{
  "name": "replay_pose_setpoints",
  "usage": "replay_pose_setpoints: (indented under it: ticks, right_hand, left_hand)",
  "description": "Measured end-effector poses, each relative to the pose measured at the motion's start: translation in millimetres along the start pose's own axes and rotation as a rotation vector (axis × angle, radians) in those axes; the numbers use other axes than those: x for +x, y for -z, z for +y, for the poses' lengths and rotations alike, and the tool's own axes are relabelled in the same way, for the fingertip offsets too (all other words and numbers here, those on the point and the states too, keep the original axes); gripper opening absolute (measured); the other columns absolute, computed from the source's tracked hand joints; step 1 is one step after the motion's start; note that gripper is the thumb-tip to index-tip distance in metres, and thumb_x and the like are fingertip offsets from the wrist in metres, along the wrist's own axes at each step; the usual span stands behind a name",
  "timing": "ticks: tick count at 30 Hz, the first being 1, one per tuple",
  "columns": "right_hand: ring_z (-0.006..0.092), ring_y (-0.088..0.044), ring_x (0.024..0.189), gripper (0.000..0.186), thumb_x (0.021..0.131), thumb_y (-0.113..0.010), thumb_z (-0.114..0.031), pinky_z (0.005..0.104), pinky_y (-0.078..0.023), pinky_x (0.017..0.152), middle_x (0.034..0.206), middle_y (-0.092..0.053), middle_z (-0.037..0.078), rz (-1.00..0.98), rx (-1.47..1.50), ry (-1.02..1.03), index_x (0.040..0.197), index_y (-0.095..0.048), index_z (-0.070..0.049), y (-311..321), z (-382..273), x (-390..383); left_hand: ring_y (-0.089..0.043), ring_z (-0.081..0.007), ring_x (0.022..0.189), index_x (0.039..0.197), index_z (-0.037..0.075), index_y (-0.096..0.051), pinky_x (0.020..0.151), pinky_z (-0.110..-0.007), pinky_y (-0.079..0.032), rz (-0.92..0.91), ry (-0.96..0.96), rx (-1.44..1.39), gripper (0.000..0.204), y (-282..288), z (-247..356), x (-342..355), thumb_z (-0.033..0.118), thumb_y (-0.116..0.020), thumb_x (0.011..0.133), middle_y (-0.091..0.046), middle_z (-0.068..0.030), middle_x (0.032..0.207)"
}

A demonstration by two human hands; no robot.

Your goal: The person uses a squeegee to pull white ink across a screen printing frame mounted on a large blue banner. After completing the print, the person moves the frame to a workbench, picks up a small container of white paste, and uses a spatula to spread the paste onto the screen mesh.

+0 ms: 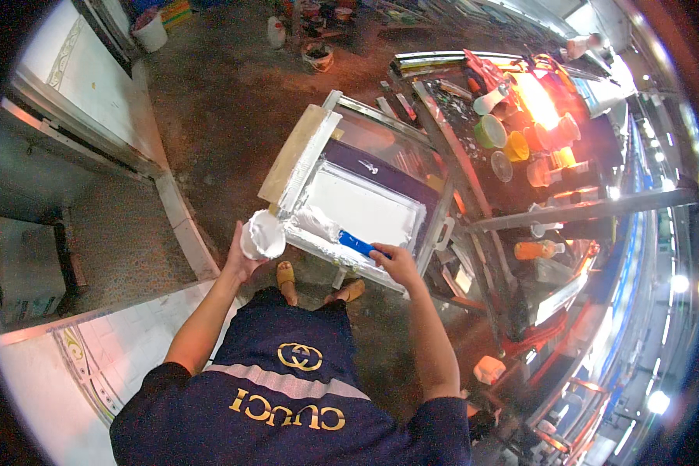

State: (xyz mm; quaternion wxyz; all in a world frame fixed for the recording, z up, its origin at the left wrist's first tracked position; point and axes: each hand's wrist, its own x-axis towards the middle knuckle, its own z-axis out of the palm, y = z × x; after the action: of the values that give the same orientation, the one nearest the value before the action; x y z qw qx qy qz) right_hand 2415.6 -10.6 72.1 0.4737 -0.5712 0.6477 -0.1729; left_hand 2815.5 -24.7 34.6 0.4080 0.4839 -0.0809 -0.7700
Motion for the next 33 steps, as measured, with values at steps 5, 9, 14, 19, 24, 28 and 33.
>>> replay_pose_setpoints:
  ticks: [5,9,14,19,24,28,33]
  right_hand:
    - [0.0224,-0.066,0.084,0.033,0.087,-0.060,-0.019,0.0348,-0.053,0.066,0.090,-0.066,0.010,0.183,-0.763,0.245,0.119,-0.063,-0.012,39,-142,-58]
    - [0.0208,-0.061,0.077,0.042,0.084,-0.055,-0.008,0.0296,-0.051,0.059,0.093,-0.056,0.008,0.238,-1.169,0.244,0.125,-0.053,-0.005,-30,-157,-63]
    - [0.0217,-0.057,0.083,0.051,0.081,-0.056,-0.010,0.0324,-0.049,0.067,0.097,-0.053,0.011,0.209,-1.167,0.340,0.130,-0.048,0.005,-11,-196,-112]
    - [0.0236,-0.056,0.083,0.057,0.077,-0.058,-0.005,0.0354,-0.049,0.071,0.096,-0.052,0.012,0.164,-1.121,0.369,0.132,-0.050,0.000,34,-215,-149]
    - [0.0310,-0.062,0.074,0.040,0.087,-0.055,-0.006,0.0431,-0.049,0.064,0.084,-0.058,0.012,0.346,-0.734,0.283,0.127,-0.057,-0.008,64,-138,-104]
    - [0.0327,-0.064,0.077,0.032,0.091,-0.056,-0.017,0.0460,-0.049,0.067,0.087,-0.064,0.013,0.374,-0.621,0.260,0.122,-0.061,-0.018,54,-16,24]
    - [0.0317,-0.064,0.081,0.032,0.092,-0.057,-0.026,0.0448,-0.050,0.067,0.086,-0.065,0.012,0.377,-0.528,0.209,0.123,-0.063,-0.023,28,24,141]
  left_hand:
    - [-0.045,-0.0261,0.126,0.141,0.022,-0.042,0.098,-0.051,-0.033,-0.130,0.039,-0.157,0.076,-62,0,31,0.075,-0.040,0.086,-0.048,-0.0037,0.139]
    - [-0.050,-0.0262,0.116,0.137,0.024,-0.046,0.085,-0.046,-0.040,-0.122,0.101,-0.275,0.072,-138,-8,45,0.074,-0.040,0.085,-0.053,-0.0047,0.132]
    - [-0.046,-0.0297,0.126,0.140,0.020,-0.044,0.094,-0.052,-0.039,-0.309,0.012,-0.386,0.074,-153,15,59,0.071,-0.036,0.087,-0.051,-0.0080,0.136]
    - [-0.047,-0.0294,0.125,0.139,0.021,-0.044,0.095,-0.052,-0.040,-0.245,-0.127,-0.369,0.071,-146,39,59,0.070,-0.034,0.088,-0.050,-0.0066,0.136]
    - [-0.039,-0.0297,0.130,0.142,0.024,-0.041,0.099,-0.055,-0.036,0.012,-0.337,-0.411,0.068,-101,95,49,0.068,-0.030,0.091,-0.044,-0.0055,0.142]
    - [-0.038,-0.0275,0.133,0.140,0.016,-0.040,0.108,-0.053,-0.031,0.012,-0.487,-0.366,0.060,-49,124,-3,0.050,-0.051,0.092,-0.042,-0.0075,0.144]
    - [-0.037,-0.0266,0.135,0.146,0.023,-0.035,0.111,-0.048,-0.031,0.331,-0.599,-0.332,0.066,-8,110,-82,0.063,-0.032,0.093,-0.035,-0.0018,0.150]
